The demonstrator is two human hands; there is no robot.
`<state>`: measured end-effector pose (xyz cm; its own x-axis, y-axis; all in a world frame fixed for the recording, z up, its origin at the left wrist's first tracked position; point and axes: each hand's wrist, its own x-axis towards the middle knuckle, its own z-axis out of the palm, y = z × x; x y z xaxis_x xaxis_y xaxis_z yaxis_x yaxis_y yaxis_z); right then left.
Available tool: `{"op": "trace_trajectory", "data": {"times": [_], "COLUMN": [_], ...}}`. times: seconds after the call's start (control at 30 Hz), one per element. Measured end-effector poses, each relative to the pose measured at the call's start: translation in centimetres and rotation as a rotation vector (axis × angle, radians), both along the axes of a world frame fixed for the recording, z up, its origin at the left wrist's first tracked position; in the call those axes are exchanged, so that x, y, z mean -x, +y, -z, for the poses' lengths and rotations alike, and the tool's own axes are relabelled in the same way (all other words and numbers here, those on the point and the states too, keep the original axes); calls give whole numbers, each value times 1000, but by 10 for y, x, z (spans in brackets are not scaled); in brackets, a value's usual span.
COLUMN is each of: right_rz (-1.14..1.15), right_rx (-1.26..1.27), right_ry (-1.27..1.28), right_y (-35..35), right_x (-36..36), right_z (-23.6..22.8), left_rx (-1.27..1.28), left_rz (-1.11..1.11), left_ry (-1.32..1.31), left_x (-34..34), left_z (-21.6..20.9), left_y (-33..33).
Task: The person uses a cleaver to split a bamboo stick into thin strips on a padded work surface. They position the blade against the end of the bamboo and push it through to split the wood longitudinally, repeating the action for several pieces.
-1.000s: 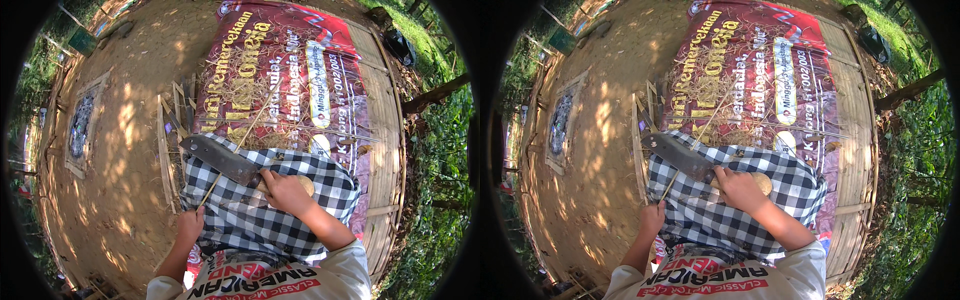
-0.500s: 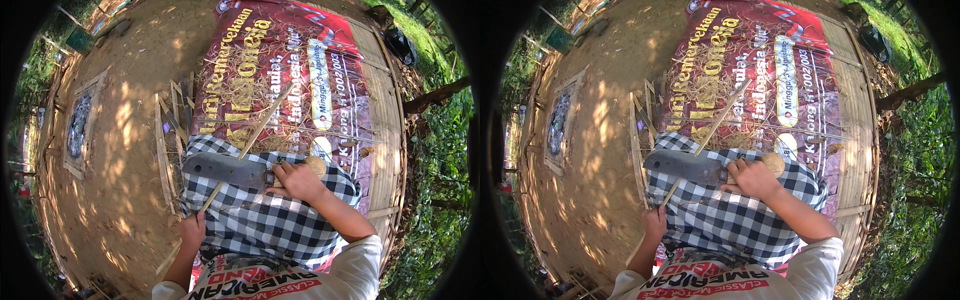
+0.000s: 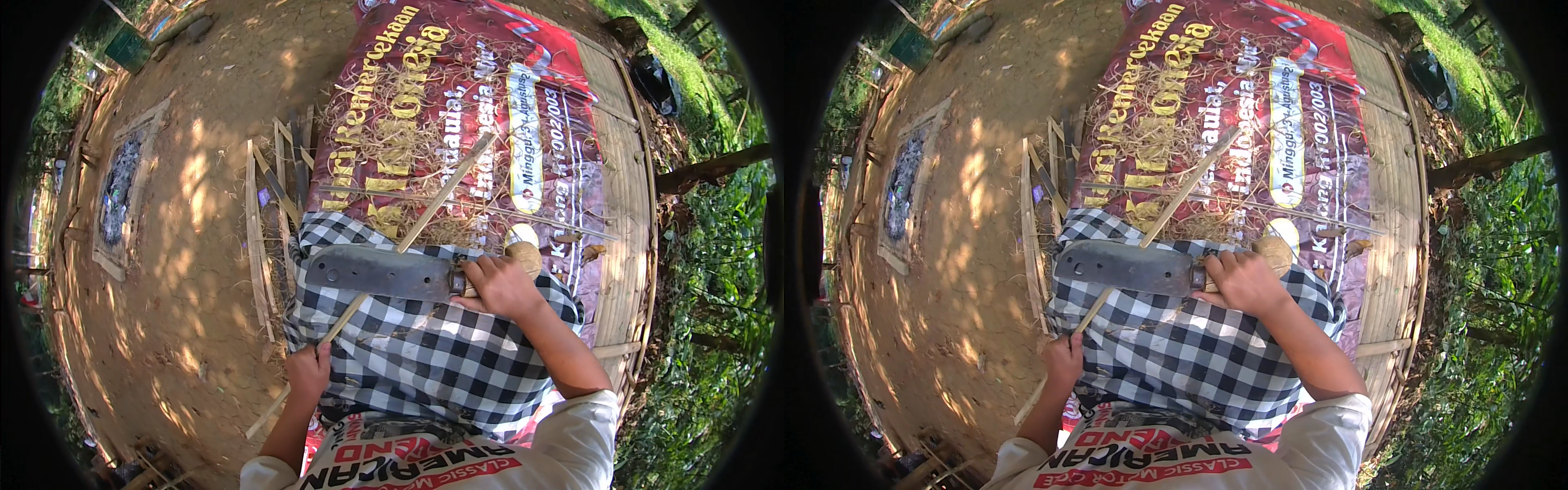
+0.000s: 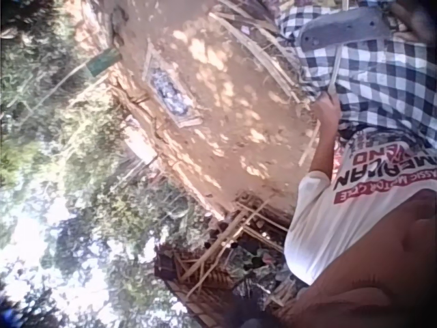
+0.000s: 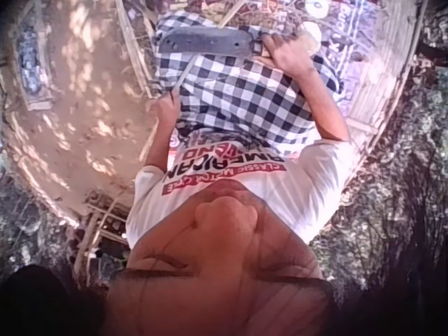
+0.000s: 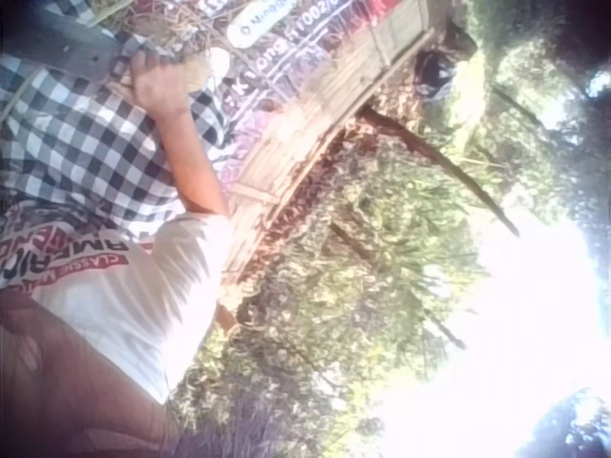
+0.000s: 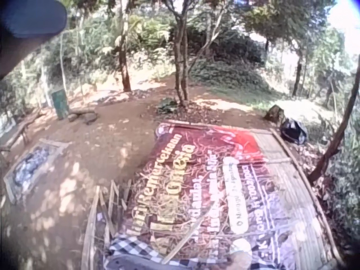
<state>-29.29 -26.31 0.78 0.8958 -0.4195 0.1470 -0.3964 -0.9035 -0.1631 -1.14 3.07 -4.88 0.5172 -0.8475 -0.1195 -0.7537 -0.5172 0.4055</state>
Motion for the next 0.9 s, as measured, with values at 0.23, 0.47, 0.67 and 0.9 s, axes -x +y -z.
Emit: {"op": "trace_trajectory", "data": {"times": [0.23, 0.47, 0.67, 0.9], "right_rz": [23, 220, 316, 250], "right_rx": [2, 102, 87, -103], "right_ry": [75, 84, 96, 48], "right_y": [-4, -26, -30, 3], "right_x": [11, 45, 63, 15], "right_z": [-5, -5, -10, -5], "left_rx": [33, 33, 36, 53], "left_rz": [3, -12, 5, 0], "left_ry": [-23, -3, -17, -43], "left_x": [1, 0, -3, 0], "left_z": [-2, 3, 4, 4], "left_y": [1, 3, 4, 4]}}
